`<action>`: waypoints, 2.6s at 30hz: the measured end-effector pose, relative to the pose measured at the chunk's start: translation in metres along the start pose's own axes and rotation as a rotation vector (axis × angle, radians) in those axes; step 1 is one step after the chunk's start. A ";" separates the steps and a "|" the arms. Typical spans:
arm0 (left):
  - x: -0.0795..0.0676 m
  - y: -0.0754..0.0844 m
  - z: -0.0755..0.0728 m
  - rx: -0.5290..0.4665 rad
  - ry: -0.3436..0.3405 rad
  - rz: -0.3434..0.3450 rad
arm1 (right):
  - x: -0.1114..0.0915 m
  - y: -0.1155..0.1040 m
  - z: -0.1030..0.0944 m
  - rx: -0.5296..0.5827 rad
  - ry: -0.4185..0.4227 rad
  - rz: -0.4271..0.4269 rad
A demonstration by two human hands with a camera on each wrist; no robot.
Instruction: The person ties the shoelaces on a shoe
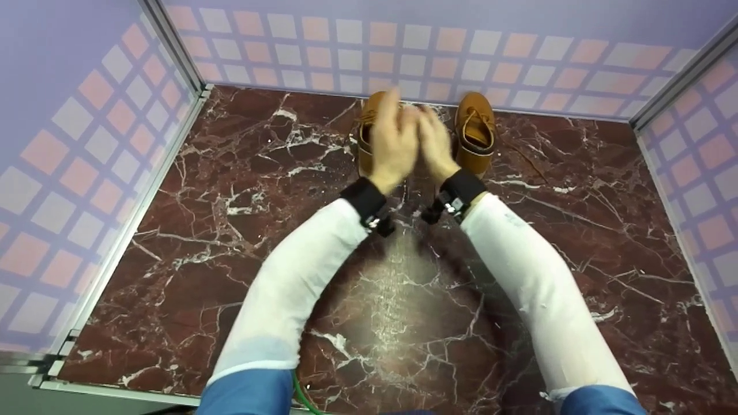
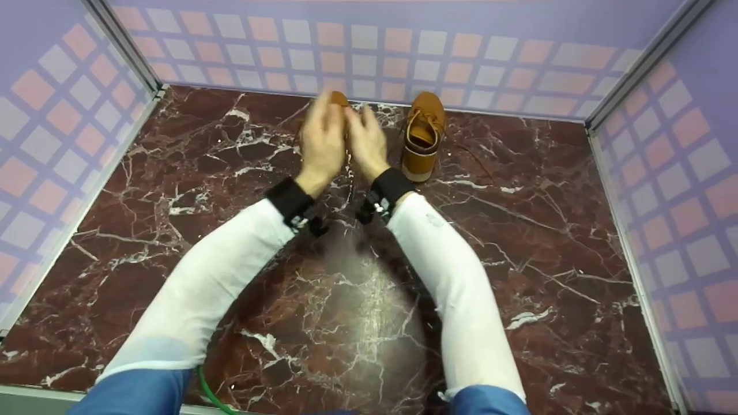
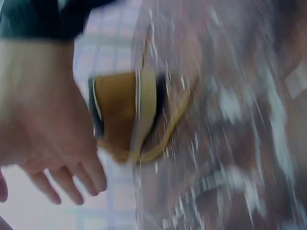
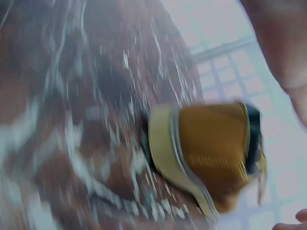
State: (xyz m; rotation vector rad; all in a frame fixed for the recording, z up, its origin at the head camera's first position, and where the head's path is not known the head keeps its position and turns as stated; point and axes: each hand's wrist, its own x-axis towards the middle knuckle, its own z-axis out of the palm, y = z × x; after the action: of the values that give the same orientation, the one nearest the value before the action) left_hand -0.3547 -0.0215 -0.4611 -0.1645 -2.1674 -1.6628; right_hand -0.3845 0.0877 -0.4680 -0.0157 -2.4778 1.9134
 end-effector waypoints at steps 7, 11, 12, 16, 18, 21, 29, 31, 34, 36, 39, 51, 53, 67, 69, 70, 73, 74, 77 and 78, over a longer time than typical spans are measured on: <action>-0.004 0.004 0.054 0.122 -0.164 -0.171 | -0.003 0.010 -0.052 -0.133 0.108 -0.120; 0.000 0.000 0.074 0.117 -0.186 -0.228 | -0.003 0.016 -0.075 -0.191 0.209 -0.202; 0.001 -0.001 0.078 0.105 -0.194 -0.250 | -0.003 0.017 -0.080 -0.206 0.233 -0.208; 0.013 -0.028 0.102 0.061 -0.231 -0.337 | 0.000 0.023 -0.098 -0.217 0.293 -0.142; 0.018 -0.042 0.110 0.046 -0.244 -0.367 | 0.002 0.028 -0.103 -0.201 0.302 -0.059; 0.022 -0.060 0.122 0.030 -0.238 -0.393 | 0.006 0.037 -0.107 -0.129 0.274 0.062; 0.013 -0.027 0.117 -0.057 -0.309 -0.457 | 0.018 0.063 -0.116 -0.011 0.131 0.142; 0.009 -0.017 0.112 -0.129 -0.335 -0.443 | 0.020 0.068 -0.116 0.010 0.115 0.132; 0.005 -0.014 0.110 -0.223 -0.367 -0.441 | 0.021 0.073 -0.116 0.029 0.101 0.129; 0.004 -0.016 0.110 -0.283 -0.387 -0.448 | 0.021 0.076 -0.117 0.022 0.102 0.140; 0.003 -0.019 0.108 -0.332 -0.409 -0.456 | 0.020 0.078 -0.116 0.005 0.100 0.148; 0.005 -0.014 0.106 -0.360 -0.506 -0.483 | 0.013 0.076 -0.111 0.091 0.062 0.150; 0.007 -0.013 0.102 -0.337 -0.523 -0.504 | 0.011 0.074 -0.109 0.099 0.052 0.145; -0.029 0.003 0.057 -0.343 -0.624 -0.575 | -0.048 0.077 -0.112 0.279 -0.137 0.147; -0.035 0.006 0.050 -0.386 -0.660 -0.606 | -0.058 0.077 -0.112 0.312 -0.187 0.158; -0.037 0.008 0.048 -0.404 -0.673 -0.624 | -0.063 0.077 -0.112 0.324 -0.209 0.168; -0.045 0.012 0.040 -0.440 -0.697 -0.679 | -0.078 0.076 -0.110 0.341 -0.245 0.192; -0.048 0.014 0.037 -0.445 -0.703 -0.693 | -0.083 0.076 -0.110 0.339 -0.250 0.200; -0.057 0.016 0.026 -0.449 -0.738 -0.711 | -0.096 0.074 -0.108 0.344 -0.268 0.209; -0.061 0.017 0.022 -0.443 -0.756 -0.711 | -0.100 0.073 -0.108 0.336 -0.273 0.214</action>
State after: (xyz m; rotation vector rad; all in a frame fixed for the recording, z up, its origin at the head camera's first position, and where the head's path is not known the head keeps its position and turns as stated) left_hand -0.2991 0.0134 -0.4733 -0.1755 -2.4948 -2.8545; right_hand -0.2826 0.2088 -0.5118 -0.0182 -2.3496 2.5584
